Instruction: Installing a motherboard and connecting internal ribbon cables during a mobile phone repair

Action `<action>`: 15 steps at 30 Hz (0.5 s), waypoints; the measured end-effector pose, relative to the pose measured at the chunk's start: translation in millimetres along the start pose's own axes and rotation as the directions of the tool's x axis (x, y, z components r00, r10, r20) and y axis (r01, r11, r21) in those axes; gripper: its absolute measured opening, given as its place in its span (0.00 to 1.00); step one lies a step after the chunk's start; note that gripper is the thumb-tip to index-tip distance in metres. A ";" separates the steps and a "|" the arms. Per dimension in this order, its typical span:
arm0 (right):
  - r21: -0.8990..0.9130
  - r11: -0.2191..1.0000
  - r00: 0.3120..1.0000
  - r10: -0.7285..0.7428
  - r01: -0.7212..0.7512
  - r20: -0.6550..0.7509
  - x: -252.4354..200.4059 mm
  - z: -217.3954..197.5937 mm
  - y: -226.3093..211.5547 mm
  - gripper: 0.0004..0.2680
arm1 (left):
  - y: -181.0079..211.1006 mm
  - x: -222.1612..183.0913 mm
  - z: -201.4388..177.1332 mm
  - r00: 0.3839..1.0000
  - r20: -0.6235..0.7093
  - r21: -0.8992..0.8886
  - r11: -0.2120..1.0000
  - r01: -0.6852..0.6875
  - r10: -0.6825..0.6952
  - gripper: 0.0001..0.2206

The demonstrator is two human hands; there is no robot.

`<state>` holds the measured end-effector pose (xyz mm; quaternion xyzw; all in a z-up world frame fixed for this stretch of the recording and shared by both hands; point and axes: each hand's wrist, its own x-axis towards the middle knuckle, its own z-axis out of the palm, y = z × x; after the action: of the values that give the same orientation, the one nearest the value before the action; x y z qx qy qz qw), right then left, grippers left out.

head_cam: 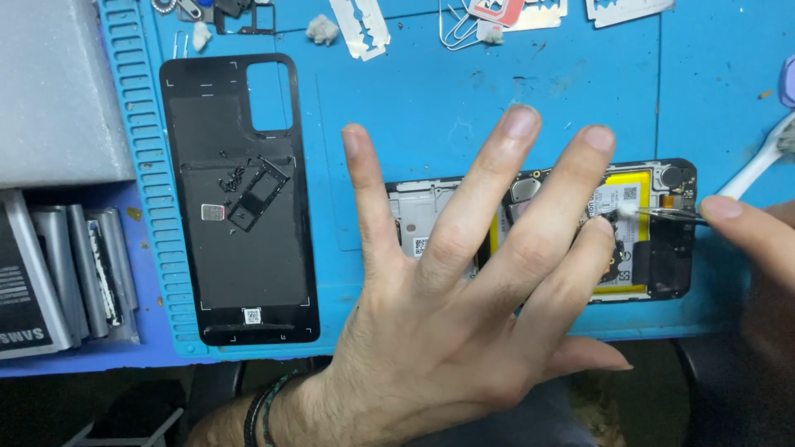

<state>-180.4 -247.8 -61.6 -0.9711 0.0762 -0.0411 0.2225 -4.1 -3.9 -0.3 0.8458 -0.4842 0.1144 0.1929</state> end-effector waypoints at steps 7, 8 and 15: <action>-0.017 1.000 0.997 0.015 -0.017 -0.075 -13.8 17.4 7.7 0.19 | 0.7 0.6 -0.2 1.000 -0.003 -0.016 1.000 0.012 -0.012 0.28; 0.064 0.994 0.994 0.095 -0.091 -0.060 -27.4 27.3 28.7 0.19 | 0.5 0.6 -0.4 1.000 -0.004 -0.009 1.000 0.011 -0.011 0.28; -0.035 0.992 0.989 -0.121 0.124 0.079 -6.2 -10.8 47.3 0.27 | 1.0 0.7 0.3 1.000 -0.008 -0.016 1.000 0.010 -0.010 0.28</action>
<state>-193.9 -293.5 -72.9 -0.9790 0.0085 -0.0159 0.2031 -4.6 -5.0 -0.1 0.8461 -0.4801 0.1129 0.2022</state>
